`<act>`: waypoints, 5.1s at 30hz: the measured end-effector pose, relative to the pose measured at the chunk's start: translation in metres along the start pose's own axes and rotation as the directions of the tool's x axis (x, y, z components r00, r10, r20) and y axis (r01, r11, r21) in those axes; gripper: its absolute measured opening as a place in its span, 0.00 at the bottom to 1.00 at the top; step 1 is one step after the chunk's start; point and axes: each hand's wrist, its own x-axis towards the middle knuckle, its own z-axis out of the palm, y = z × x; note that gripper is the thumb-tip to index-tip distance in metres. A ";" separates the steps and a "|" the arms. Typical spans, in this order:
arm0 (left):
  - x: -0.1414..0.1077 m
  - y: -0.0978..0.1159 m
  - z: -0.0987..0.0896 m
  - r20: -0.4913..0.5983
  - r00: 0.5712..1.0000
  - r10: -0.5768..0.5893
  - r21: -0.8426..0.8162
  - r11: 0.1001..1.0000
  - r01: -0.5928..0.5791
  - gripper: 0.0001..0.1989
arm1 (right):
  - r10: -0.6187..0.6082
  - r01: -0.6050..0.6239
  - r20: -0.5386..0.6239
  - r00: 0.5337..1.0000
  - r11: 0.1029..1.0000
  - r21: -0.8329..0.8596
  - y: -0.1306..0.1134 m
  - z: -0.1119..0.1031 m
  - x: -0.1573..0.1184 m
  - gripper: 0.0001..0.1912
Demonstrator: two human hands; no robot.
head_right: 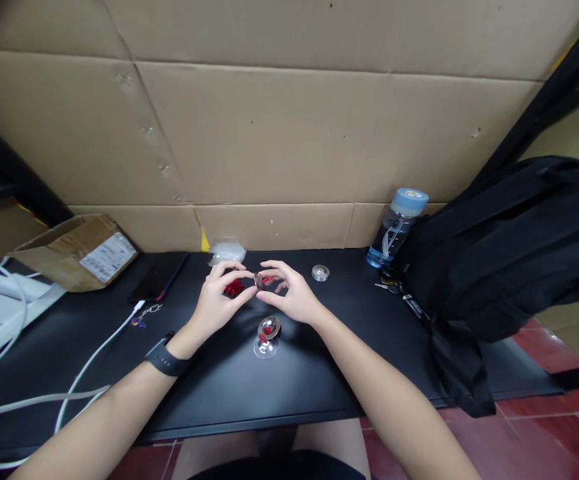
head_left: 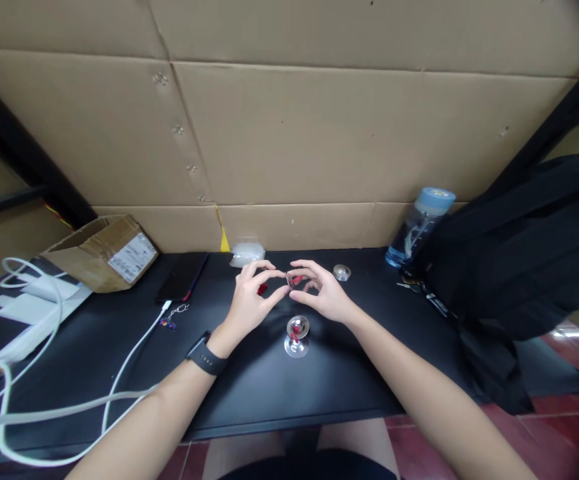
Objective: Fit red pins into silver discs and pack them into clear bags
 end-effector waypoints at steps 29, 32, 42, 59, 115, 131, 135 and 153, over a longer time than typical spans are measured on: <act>0.013 -0.087 -0.038 0.241 0.969 0.051 0.271 0.955 -0.118 0.05 | 0.271 -0.378 -0.285 0.920 0.409 -0.831 0.023 -0.101 0.001 0.14; 0.013 -0.088 -0.037 0.276 0.960 0.045 0.247 0.962 -0.116 0.05 | 0.291 -0.387 -0.288 0.912 0.383 -0.839 0.023 -0.101 0.001 0.13; 0.010 -0.086 -0.034 0.310 0.950 0.036 0.286 0.950 -0.129 0.05 | 0.314 -0.413 -0.309 0.898 0.356 -0.838 0.023 -0.103 0.001 0.13; 0.010 -0.078 -0.031 0.383 0.919 0.095 0.233 0.953 -0.196 0.02 | 0.297 -0.374 -0.276 0.914 0.361 -0.854 0.023 -0.106 0.000 0.15; -0.002 -0.020 0.015 0.396 0.909 0.130 0.001 0.990 -0.142 0.05 | -0.087 0.165 0.156 0.984 0.774 -0.611 0.019 -0.042 0.002 0.27; 0.015 -0.046 -0.031 0.135 0.988 0.079 0.182 0.978 -0.103 0.08 | -0.049 -0.015 -0.132 0.990 0.895 -0.447 0.017 -0.046 0.009 0.27; 0.015 -0.070 -0.044 0.224 0.972 0.070 0.219 0.968 -0.120 0.08 | 0.038 -0.148 -0.167 0.985 0.676 -0.722 0.028 -0.094 0.007 0.21; 0.012 -0.059 -0.030 0.420 0.899 0.124 0.191 0.956 -0.221 0.05 | 0.211 -0.208 -0.096 0.973 0.609 -0.765 0.046 -0.116 0.001 0.16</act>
